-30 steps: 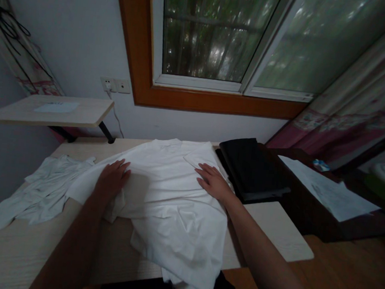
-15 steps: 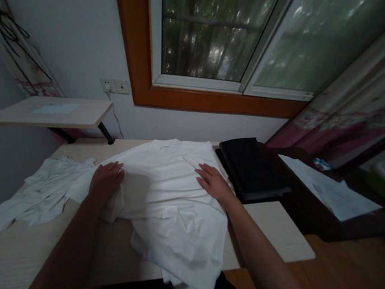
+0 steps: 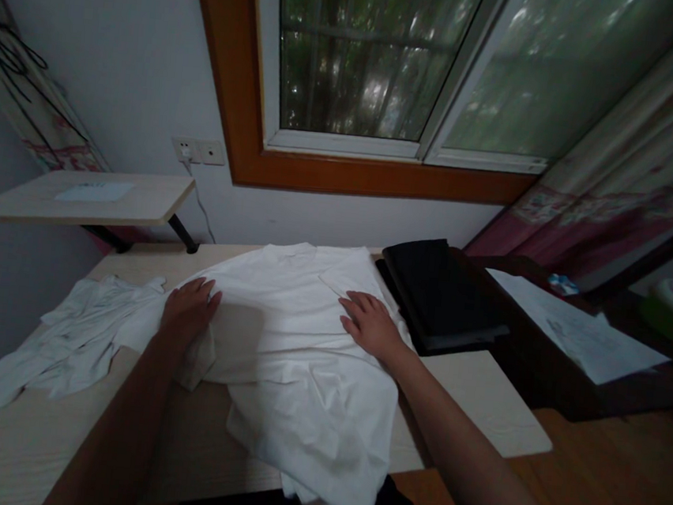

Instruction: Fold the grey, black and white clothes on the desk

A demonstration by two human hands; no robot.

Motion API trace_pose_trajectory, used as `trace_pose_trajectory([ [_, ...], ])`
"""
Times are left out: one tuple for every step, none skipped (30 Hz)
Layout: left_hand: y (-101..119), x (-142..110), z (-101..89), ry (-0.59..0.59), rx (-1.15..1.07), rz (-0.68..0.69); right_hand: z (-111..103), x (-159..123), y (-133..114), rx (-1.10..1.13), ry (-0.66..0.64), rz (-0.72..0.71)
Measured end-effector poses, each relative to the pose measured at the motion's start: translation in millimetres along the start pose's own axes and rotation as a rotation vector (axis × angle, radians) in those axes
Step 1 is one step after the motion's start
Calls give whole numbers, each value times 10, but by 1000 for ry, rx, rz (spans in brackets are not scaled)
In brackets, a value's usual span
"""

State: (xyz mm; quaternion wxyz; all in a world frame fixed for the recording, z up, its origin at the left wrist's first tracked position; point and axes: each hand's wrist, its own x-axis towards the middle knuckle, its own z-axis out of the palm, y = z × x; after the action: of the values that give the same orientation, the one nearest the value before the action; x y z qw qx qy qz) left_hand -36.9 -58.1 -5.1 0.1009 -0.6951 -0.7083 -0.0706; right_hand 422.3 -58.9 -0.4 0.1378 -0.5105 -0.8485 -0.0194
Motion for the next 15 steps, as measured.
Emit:
trace_pose_trajectory([
  [7,28,-9,-25,-4,-17,-28,-9,-46,-14,0,16],
  [13,57,-19,-53,-11,-37,-57,-18,-96,-28,-2,32],
  [18,87,-29,-86,-18,-59,-87,-28,-149,-41,-6,44],
  [21,118,-40,-121,-22,-79,-116,-40,-206,-56,-11,52],
  [21,150,-52,-151,-22,-92,-145,-53,-266,-71,-17,55],
  [19,181,-64,-174,-18,-100,-172,-68,-330,-87,-22,55],
  [15,212,-76,-188,-12,-102,-197,-84,-397,-104,-28,54],
  [8,240,-88,-195,-7,-99,-219,-102,-467,-120,-35,52],
  [2,266,-99,-197,-3,-90,-238,-120,-540,-134,-44,50],
  [-4,289,-109,-196,-3,-78,-255,-140,-615,-148,-54,50],
  [-8,307,-117,-197,-5,-68,-269,-161,-692,-158,-68,48],
  [-8,321,-122,-200,-6,-61,-280,-182,-770,-166,-84,44],
  [-2,331,-126,-204,-3,-57,-290,-204,-849,-169,-102,37],
  [11,336,-128,-208,4,-57,-299,-226,-926,-169,-119,29],
  [31,337,-130,-211,13,-61,-309,-249,-1000,-165,-136,19],
])
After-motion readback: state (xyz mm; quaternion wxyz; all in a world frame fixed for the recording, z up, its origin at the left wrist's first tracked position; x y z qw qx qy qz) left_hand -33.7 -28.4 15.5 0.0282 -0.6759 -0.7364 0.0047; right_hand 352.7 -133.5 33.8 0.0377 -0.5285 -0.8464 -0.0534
